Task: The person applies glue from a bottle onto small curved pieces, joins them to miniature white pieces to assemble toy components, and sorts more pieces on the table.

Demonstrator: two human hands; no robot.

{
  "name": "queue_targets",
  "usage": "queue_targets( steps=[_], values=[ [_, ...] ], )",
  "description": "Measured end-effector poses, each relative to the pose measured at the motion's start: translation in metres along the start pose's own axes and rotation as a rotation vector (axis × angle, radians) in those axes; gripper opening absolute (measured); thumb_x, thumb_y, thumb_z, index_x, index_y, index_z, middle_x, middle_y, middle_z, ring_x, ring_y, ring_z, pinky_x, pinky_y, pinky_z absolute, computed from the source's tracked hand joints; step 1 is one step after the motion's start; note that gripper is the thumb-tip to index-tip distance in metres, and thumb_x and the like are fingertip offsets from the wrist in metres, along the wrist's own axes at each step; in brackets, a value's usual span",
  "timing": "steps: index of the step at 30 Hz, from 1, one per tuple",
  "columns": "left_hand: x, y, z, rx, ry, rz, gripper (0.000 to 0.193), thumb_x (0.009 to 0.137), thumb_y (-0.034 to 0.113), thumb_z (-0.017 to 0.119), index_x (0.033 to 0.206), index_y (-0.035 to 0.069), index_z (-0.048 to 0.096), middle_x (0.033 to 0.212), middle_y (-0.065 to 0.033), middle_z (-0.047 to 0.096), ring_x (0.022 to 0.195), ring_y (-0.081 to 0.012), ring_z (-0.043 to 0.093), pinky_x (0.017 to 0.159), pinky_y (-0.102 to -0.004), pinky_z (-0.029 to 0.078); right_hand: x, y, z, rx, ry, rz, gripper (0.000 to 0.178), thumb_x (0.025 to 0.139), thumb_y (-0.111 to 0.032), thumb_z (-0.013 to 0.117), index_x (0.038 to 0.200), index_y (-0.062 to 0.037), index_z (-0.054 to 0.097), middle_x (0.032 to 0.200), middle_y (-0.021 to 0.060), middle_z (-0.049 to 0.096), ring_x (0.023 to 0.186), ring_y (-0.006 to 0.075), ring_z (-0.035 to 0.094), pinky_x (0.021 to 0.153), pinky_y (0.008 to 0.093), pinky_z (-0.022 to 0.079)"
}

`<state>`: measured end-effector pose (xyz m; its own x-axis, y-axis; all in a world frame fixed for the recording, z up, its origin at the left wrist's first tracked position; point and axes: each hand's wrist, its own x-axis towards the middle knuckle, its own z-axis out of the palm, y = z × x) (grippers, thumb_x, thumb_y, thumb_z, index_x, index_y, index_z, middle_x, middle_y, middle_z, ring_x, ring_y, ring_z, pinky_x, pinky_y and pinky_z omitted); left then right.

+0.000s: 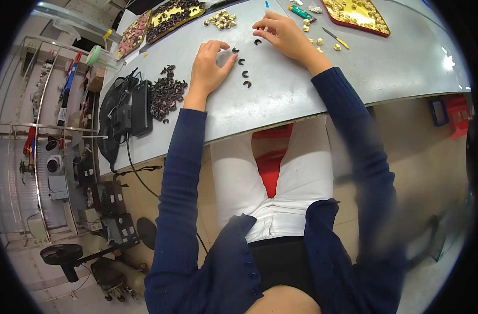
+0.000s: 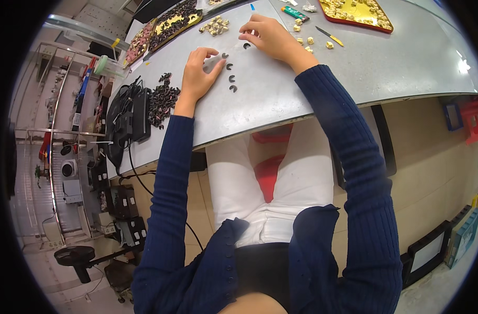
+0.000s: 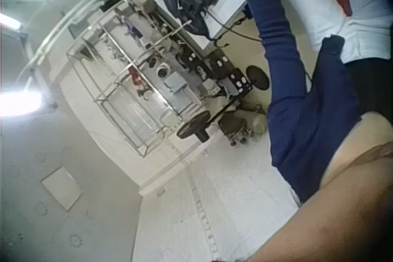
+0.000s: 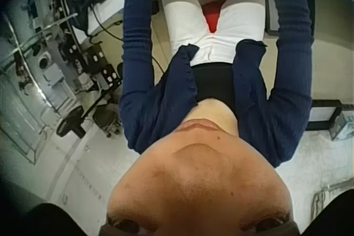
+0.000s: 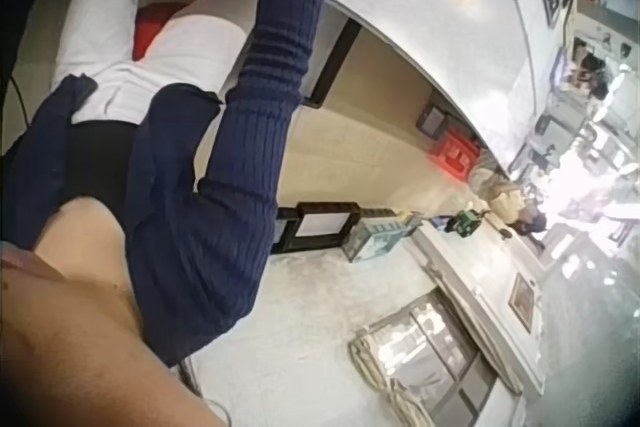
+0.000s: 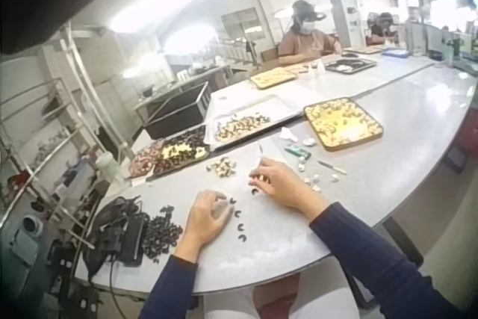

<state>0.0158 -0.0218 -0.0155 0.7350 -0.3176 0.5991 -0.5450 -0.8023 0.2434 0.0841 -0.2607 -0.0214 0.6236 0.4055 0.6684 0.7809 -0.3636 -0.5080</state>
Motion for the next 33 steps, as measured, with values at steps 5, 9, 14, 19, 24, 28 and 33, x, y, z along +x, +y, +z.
queue_targets(
  steps=[5, 9, 14, 19, 24, 28, 33],
  values=[
    [0.008, 0.014, 0.011, -0.122, -0.016, -0.12, 0.025, 0.082, 0.017, 0.078, 0.099, 0.006, 0.064, 0.099, -0.0073, 0.068, 0.095, -0.0251, 0.061, 0.083, -0.0375, 0.051, -0.008, 0.008, -0.013, -0.131, -0.024, 0.028, 0.02, 0.088, -0.013, 0.073, 0.106, -0.003, 0.071, 0.098, 0.0092, 0.064, 0.087, 0.0246, 0.064, 0.077, 0.0324, 0.052],
    [0.011, 0.011, 0.016, -0.16, -0.053, -0.166, 0.026, 0.082, 0.011, 0.077, 0.102, 0.005, 0.062, 0.099, -0.008, 0.067, 0.093, -0.0234, 0.062, 0.08, -0.0364, 0.052, -0.012, 0.008, -0.011, -0.295, -0.045, 0.035, 0.022, 0.085, -0.013, 0.075, 0.104, -0.0049, 0.07, 0.099, 0.0085, 0.064, 0.093, 0.0291, 0.065, 0.081, 0.0362, 0.052],
    [0.009, 0.01, 0.014, -0.209, 0.053, -0.264, 0.029, 0.081, 0.005, 0.077, 0.103, 0.003, 0.059, 0.102, -0.0101, 0.065, 0.087, -0.0215, 0.065, 0.072, -0.0329, 0.052, -0.009, -0.008, -0.012, -0.281, -0.042, 0.089, 0.018, 0.086, -0.015, 0.074, 0.102, -0.0064, 0.07, 0.1, 0.006, 0.067, 0.088, 0.0257, 0.066, 0.076, 0.0333, 0.052],
    [0.01, 0.011, 0.016, -0.243, 0.023, -0.274, 0.026, 0.081, 0.006, 0.077, 0.098, 0.002, 0.059, 0.094, -0.0103, 0.066, 0.085, -0.0229, 0.066, 0.076, -0.0336, 0.053, -0.003, -0.021, -0.039, -0.155, 0.246, 0.044, 0.017, 0.089, -0.022, 0.072, 0.095, -0.0063, 0.072, 0.084, 0.0072, 0.068, 0.068, 0.0206, 0.062, 0.066, 0.0305, 0.051],
    [0.009, 0.01, 0.016, -0.266, 0.01, -0.334, 0.024, 0.081, 0.007, 0.077, 0.095, 0.002, 0.059, 0.091, -0.0111, 0.067, 0.086, -0.0239, 0.066, 0.078, -0.0355, 0.053, -0.028, -0.021, -0.101, -0.214, 0.132, 0.341, 0.013, 0.093, -0.013, 0.068, 0.102, -0.0041, 0.071, 0.09, 0.0028, 0.068, 0.076, 0.0127, 0.059, 0.068, 0.0268, 0.048],
    [0.011, 0.009, 0.013, -0.248, -0.001, -0.34, 0.026, 0.08, 0.007, 0.077, 0.096, 0.002, 0.057, 0.091, -0.0112, 0.067, 0.088, -0.024, 0.066, 0.079, -0.0364, 0.053, -0.044, -0.01, -0.121, -0.38, -0.107, 0.305, 0.014, 0.091, -0.01, 0.067, 0.103, -0.0027, 0.07, 0.093, 0.0063, 0.064, 0.086, 0.0197, 0.061, 0.075, 0.0308, 0.05],
    [0.013, 0.012, 0.014, -0.235, -0.007, -0.334, 0.029, 0.08, 0.007, 0.076, 0.099, 0.004, 0.054, 0.09, -0.0107, 0.067, 0.087, -0.0231, 0.067, 0.078, -0.035, 0.055, -0.044, -0.002, -0.119, -0.346, -0.335, 0.382, 0.015, 0.087, -0.005, 0.07, 0.1, 0.0017, 0.068, 0.095, 0.0106, 0.063, 0.09, 0.0256, 0.063, 0.08, 0.0346, 0.052]
  ],
)
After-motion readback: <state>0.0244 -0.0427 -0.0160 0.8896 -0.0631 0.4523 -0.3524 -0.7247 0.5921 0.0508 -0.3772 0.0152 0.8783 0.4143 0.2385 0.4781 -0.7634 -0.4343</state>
